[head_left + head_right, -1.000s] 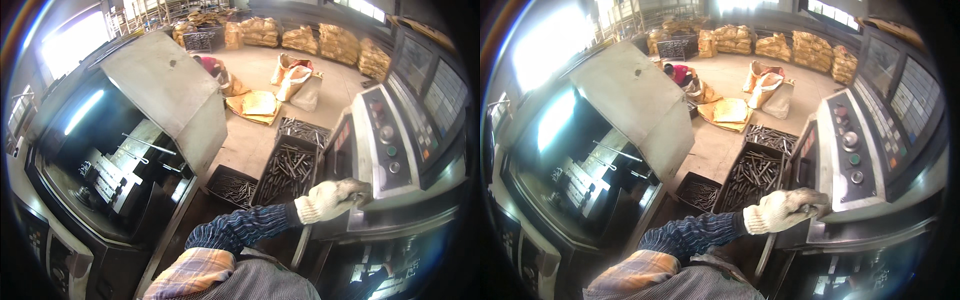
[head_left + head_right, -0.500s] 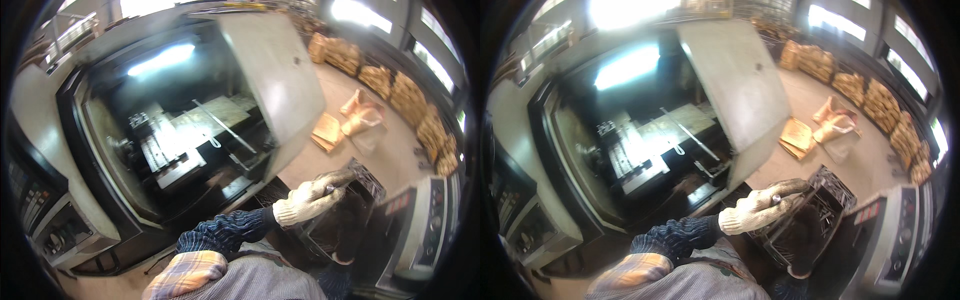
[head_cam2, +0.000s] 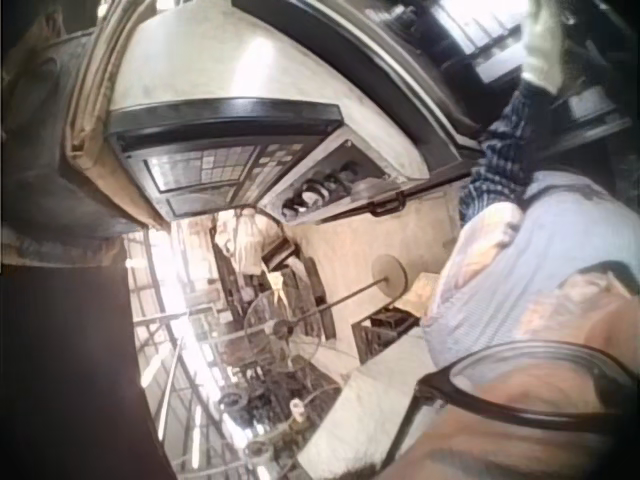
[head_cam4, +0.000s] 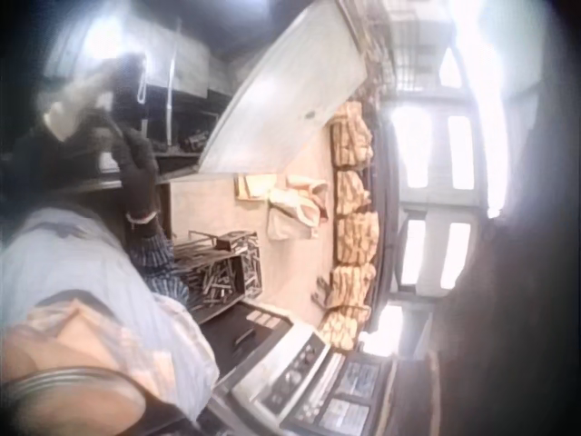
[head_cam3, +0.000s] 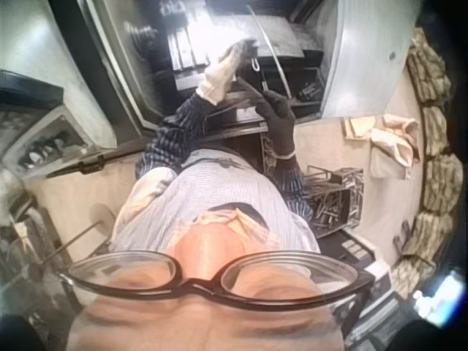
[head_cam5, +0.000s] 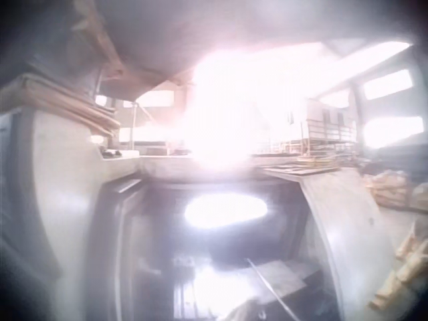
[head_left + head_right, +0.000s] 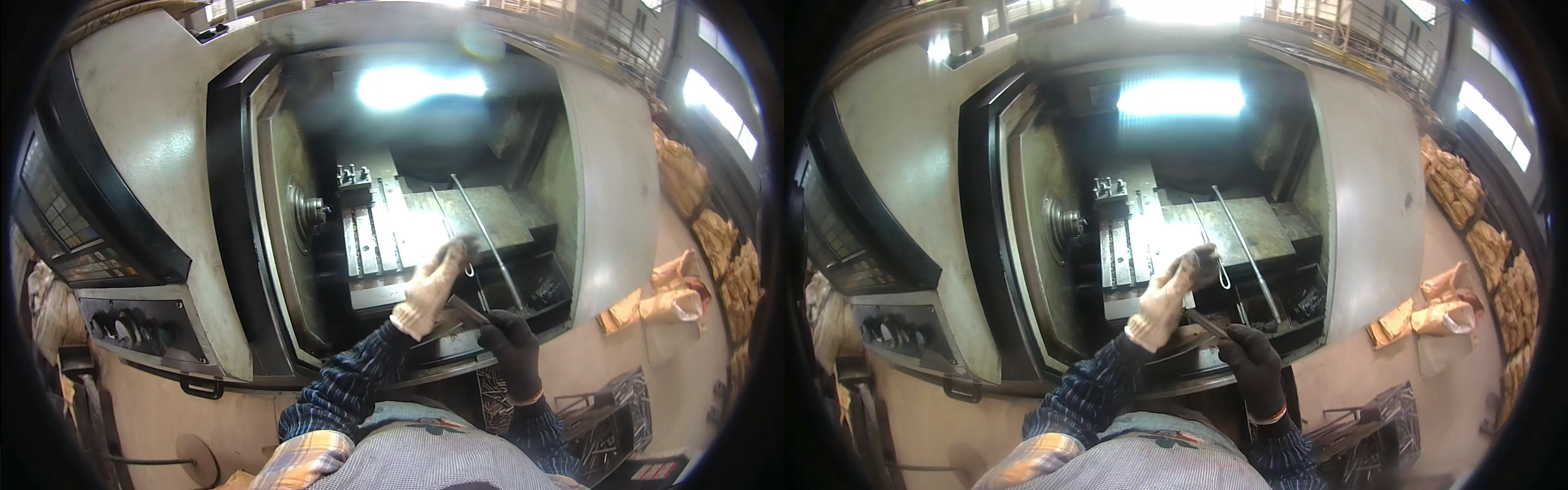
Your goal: The person operates a metal turning machine, repeatedly inserting metal rods into the chuck, starting the machine, and removing finished rods. The person places the finished rods into a nearby bin.
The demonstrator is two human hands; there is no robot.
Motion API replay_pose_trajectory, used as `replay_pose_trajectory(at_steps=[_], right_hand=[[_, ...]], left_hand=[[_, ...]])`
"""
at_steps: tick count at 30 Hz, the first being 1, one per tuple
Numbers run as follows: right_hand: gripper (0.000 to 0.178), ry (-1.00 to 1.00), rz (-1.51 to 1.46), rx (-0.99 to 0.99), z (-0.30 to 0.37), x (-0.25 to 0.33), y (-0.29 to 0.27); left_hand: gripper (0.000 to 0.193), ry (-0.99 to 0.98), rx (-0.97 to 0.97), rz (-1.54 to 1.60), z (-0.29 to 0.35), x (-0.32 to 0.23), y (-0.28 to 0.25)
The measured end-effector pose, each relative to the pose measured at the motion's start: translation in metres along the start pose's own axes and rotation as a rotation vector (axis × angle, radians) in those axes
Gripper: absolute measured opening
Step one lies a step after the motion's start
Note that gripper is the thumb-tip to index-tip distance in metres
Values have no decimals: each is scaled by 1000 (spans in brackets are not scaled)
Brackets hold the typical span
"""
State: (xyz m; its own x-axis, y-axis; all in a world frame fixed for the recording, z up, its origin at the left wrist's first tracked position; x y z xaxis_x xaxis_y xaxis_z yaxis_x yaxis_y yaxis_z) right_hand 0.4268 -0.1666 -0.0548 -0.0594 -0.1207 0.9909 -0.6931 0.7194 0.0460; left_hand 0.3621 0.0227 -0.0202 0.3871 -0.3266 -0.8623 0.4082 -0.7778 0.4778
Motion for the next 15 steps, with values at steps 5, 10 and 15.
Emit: replay_pose_trajectory(at_steps=[5, 10, 15], right_hand=[[22, -40, 3, 132, -43, -18, -3], [20, -20, 24, 151, -67, -23, -24], [19, 110, -37, 107, -81, -57, -55]], left_hand=[[58, -340, -533, -1203, -77, -10, -117], [54, -480, -823, -2352, -121, -50, -244], [51, -701, -595, -2449, -122, -52, -331]])
Point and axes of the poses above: each hand's wrist, its own z-axis away from the middle knuckle, its own y-axis out of the palm, x = y × z, the point moved 4 cm from there along -z, towards the middle knuckle, and after that the axes turned 3 degrees about -y, right-handed, at the moved point
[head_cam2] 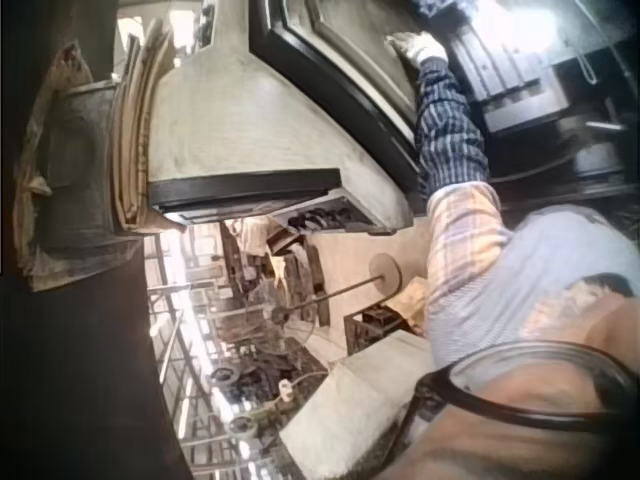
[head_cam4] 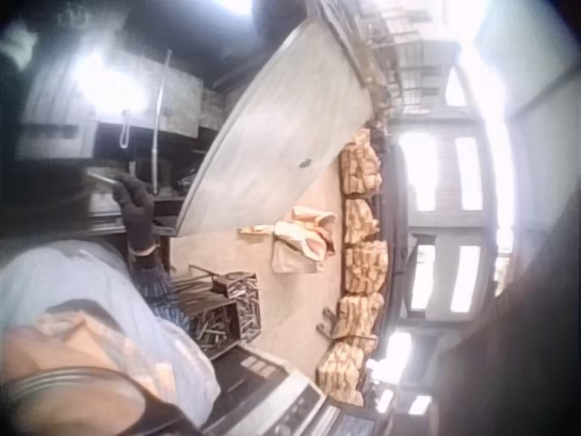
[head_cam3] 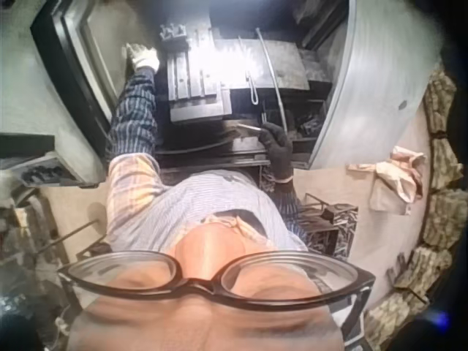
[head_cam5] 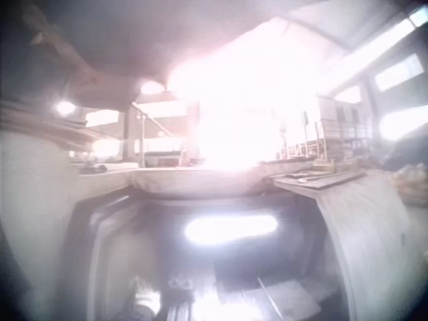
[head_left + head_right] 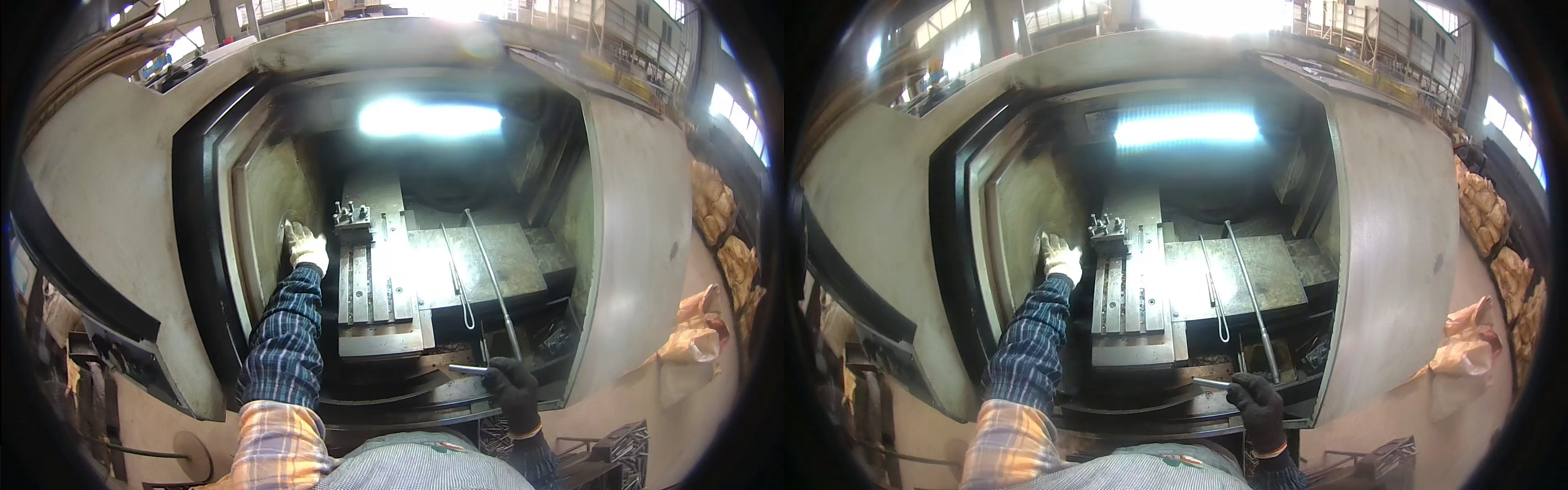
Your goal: The person operates a metal turning machine, repeatedly inserting metal rods into the chuck, starting the machine, and removing finished rods. The person places the finished rods into a nearby bin.
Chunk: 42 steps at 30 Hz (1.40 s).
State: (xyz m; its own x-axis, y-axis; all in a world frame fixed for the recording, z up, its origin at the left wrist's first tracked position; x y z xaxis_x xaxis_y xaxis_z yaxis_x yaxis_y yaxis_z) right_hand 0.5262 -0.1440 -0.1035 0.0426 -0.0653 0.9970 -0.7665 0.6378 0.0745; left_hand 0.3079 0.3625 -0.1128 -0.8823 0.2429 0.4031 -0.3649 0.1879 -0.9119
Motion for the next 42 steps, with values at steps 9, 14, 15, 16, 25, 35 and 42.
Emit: replay_pose_trajectory(at_steps=[9, 14, 15, 16, 25, 35, 42], right_hand=[[19, 73, -132, -15, -29, -7, -5], [19, 21, -176, 25, -61, -10, 26], [19, 44, -222, 31, -67, -15, 33], [20, 70, -205, 35, -74, -13, 40], [24, -68, -403, 233, -177, -45, 192], [27, -336, 154, 136, -264, -94, 368], [32, 469, -606, 497, -290, -144, 378]], left_hand=[[30, 456, 94, 249, -5, -44, -38], [38, 334, -29, 605, 52, -84, -80], [41, 288, -174, 671, 61, -82, -64], [44, 231, -204, 830, 81, -71, -69], [56, -245, 244, 911, 265, 44, -93], [39, -639, -485, 887, 396, 139, -170], [49, -917, -942, 800, 440, 267, -114]])
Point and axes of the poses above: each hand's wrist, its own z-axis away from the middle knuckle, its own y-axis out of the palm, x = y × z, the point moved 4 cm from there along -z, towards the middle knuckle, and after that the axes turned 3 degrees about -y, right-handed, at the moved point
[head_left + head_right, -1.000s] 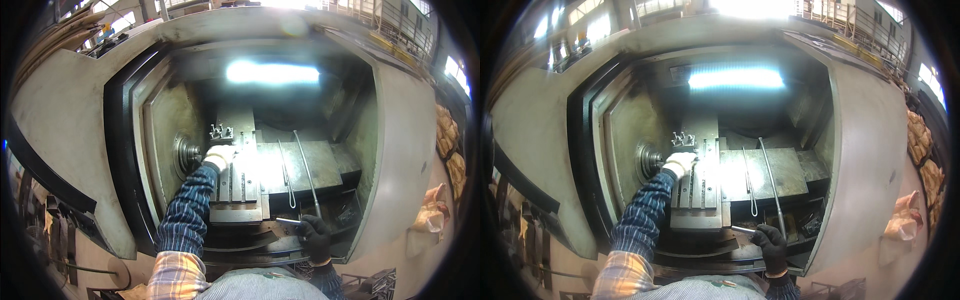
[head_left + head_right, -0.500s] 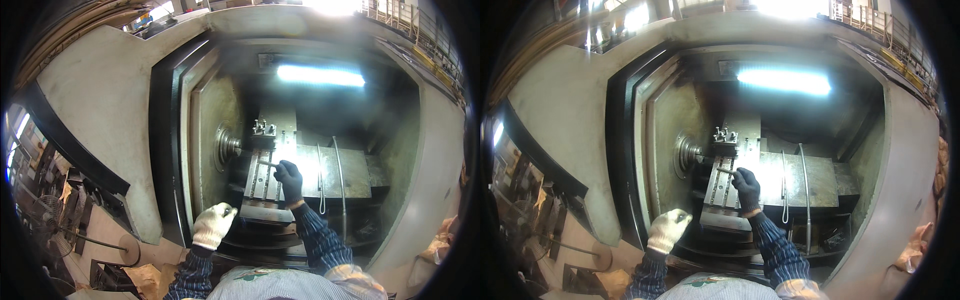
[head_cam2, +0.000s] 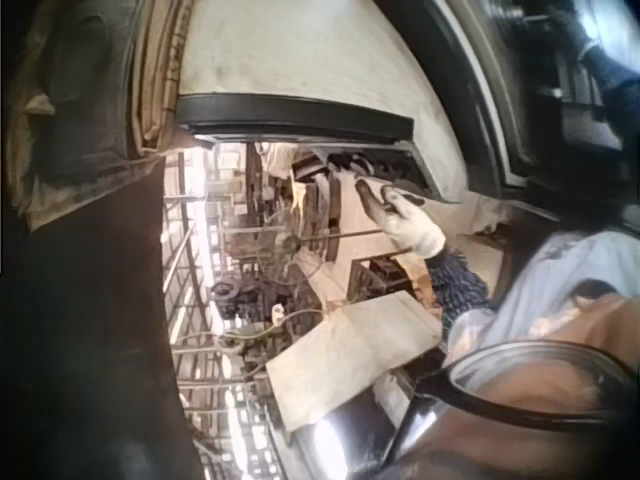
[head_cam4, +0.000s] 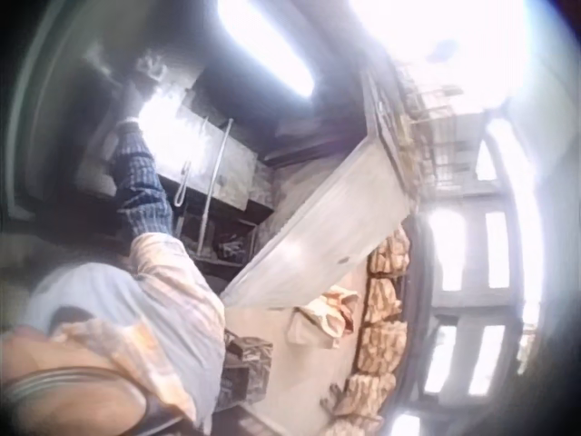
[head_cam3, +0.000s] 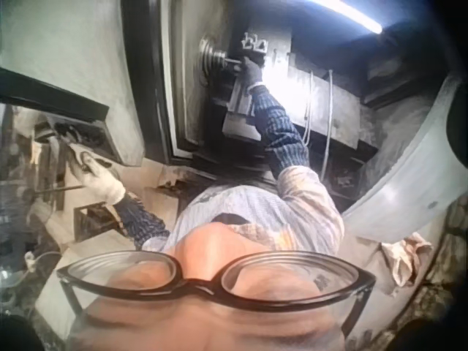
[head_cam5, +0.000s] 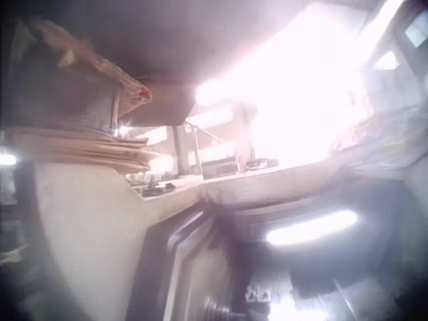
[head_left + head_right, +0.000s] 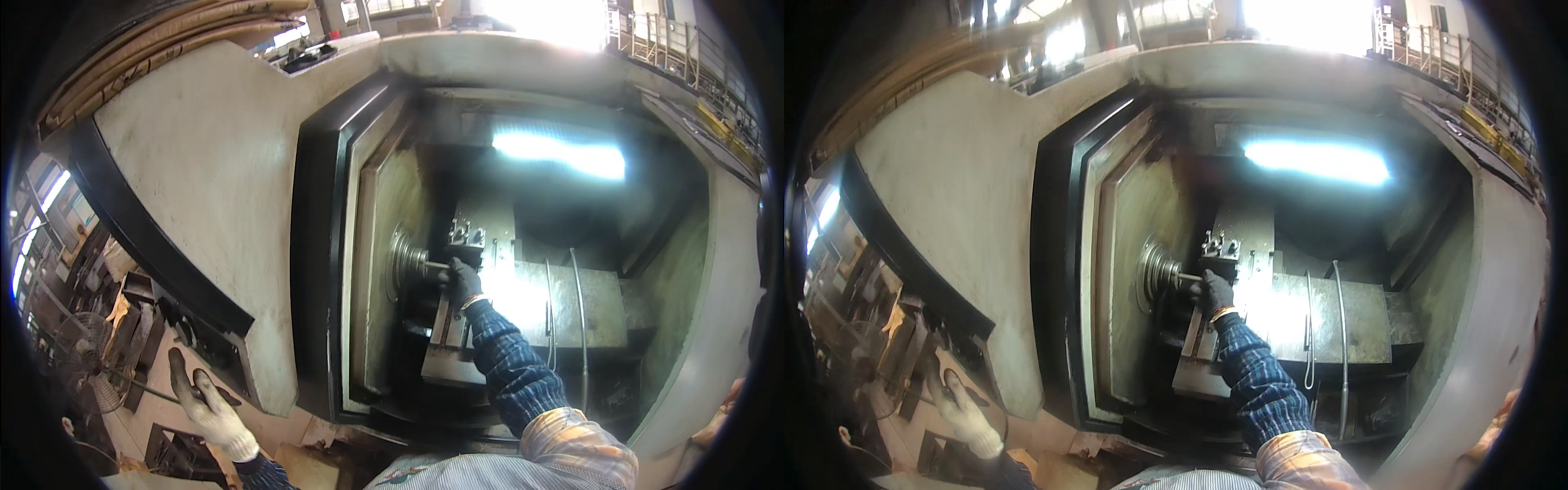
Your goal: The person operates a metal turning machine, repeatedly inserting metal rods into the chuck, starting the machine, and removing finished rods. The person places the finished rods into a nearby bin.
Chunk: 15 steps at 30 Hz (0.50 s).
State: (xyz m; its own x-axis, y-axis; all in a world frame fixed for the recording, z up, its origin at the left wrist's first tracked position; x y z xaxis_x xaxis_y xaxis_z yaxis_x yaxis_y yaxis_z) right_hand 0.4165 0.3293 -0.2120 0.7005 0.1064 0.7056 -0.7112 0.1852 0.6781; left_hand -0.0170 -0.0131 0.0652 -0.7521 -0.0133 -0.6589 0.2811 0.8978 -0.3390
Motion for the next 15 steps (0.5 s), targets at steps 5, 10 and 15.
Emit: replay_pose_trajectory(at_steps=[5, 10, 15], right_hand=[[46, -106, 297, 170, -21, -26, 29], [107, -332, 648, -179, -36, -60, 37], [115, -257, 843, -158, -16, -48, 52]], left_hand=[[51, 83, 105, 416, -29, 38, 45], [45, 9, -93, 223, -8, 8, 46], [39, -5, -66, 221, -12, 3, 35]])
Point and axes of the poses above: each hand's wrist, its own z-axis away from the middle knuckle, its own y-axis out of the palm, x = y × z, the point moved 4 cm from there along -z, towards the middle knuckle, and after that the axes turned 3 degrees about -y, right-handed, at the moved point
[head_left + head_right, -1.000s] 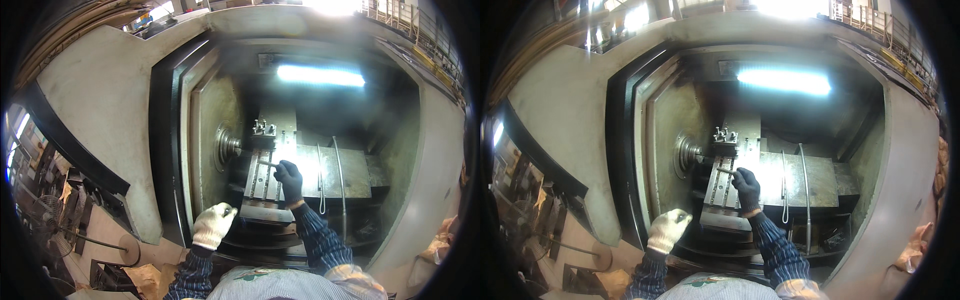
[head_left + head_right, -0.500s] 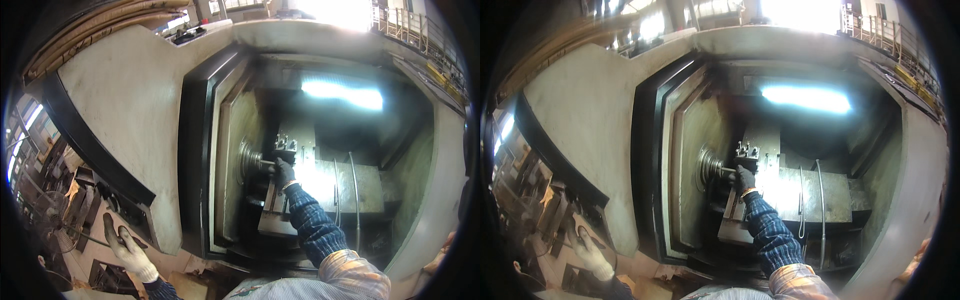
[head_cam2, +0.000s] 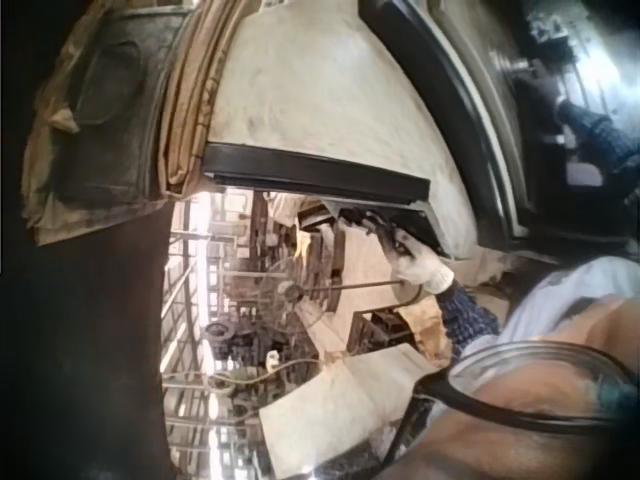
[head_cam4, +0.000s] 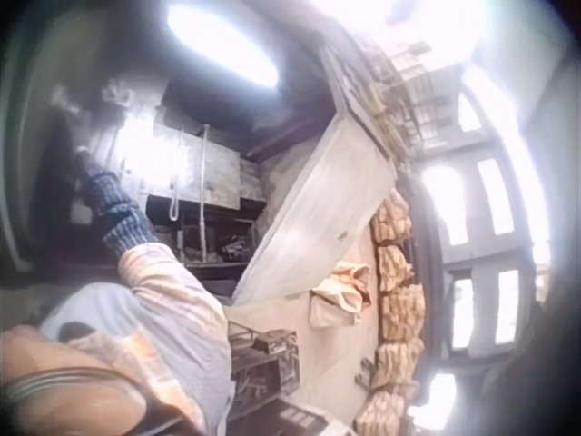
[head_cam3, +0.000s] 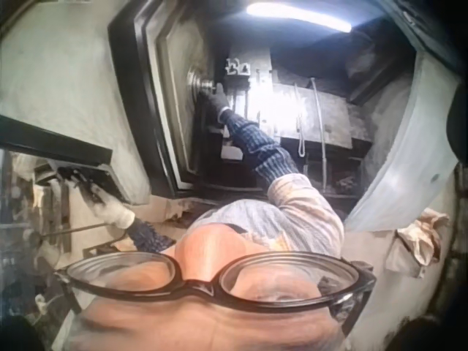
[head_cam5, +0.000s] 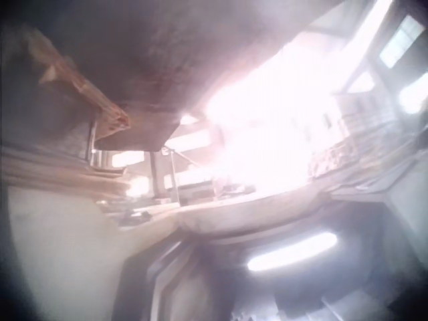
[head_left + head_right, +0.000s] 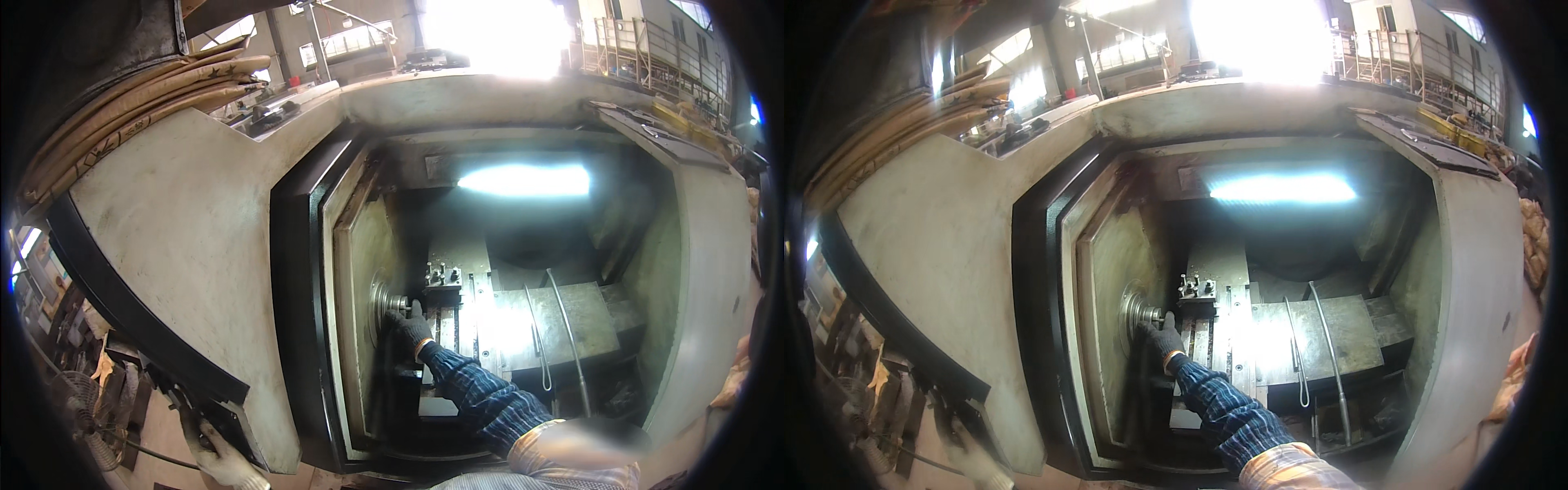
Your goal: The person operates a metal turning machine, repeatedly inserting metal rods into the chuck, starting the machine, and removing finished rods. The person places the finished rods into a nearby bin.
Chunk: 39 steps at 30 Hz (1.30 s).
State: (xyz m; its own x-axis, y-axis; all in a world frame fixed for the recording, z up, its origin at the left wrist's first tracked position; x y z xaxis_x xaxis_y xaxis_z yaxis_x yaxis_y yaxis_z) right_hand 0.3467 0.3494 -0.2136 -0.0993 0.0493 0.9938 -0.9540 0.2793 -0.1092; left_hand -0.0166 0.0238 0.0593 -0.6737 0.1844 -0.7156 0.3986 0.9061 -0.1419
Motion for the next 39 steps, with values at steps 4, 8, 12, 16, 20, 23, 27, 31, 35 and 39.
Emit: replay_pose_trajectory(at_steps=[4, 8, 12, 16, 20, 23, 27, 31, 35, 39], right_hand=[[115, 30, 99, -9, 19, 22, -10], [113, 39, 60, 32, 25, 23, 4], [110, -44, 76, 60, -14, -21, -1], [105, -62, 193, 55, -12, -6, -2], [94, -379, 325, 6, 29, 29, -31], [87, -292, 29, 147, 112, 70, -68], [78, 69, -175, 167, 232, 71, -156], [67, -20, -64, -176, 354, 44, -245], [56, -17, -180, -480, 492, 16, -313], [53, -179, -354, -860, 652, -33, -355]], left_hand=[[43, 140, -36, -230, 10, -16, -1], [42, 207, -74, -190, 39, -40, -10], [43, 139, 43, -193, 32, -47, -6], [39, 241, 14, -215, 34, -47, -9], [34, 222, 200, -45, 74, -63, -14], [32, 385, 627, 226, 107, -77, 5], [38, 65, 970, 551, 151, -98, 55], [34, 38, 1182, 775, 185, -132, 74], [34, 141, 1537, 869, 236, -168, 84], [33, 97, 1827, 893, 297, -174, 79]])
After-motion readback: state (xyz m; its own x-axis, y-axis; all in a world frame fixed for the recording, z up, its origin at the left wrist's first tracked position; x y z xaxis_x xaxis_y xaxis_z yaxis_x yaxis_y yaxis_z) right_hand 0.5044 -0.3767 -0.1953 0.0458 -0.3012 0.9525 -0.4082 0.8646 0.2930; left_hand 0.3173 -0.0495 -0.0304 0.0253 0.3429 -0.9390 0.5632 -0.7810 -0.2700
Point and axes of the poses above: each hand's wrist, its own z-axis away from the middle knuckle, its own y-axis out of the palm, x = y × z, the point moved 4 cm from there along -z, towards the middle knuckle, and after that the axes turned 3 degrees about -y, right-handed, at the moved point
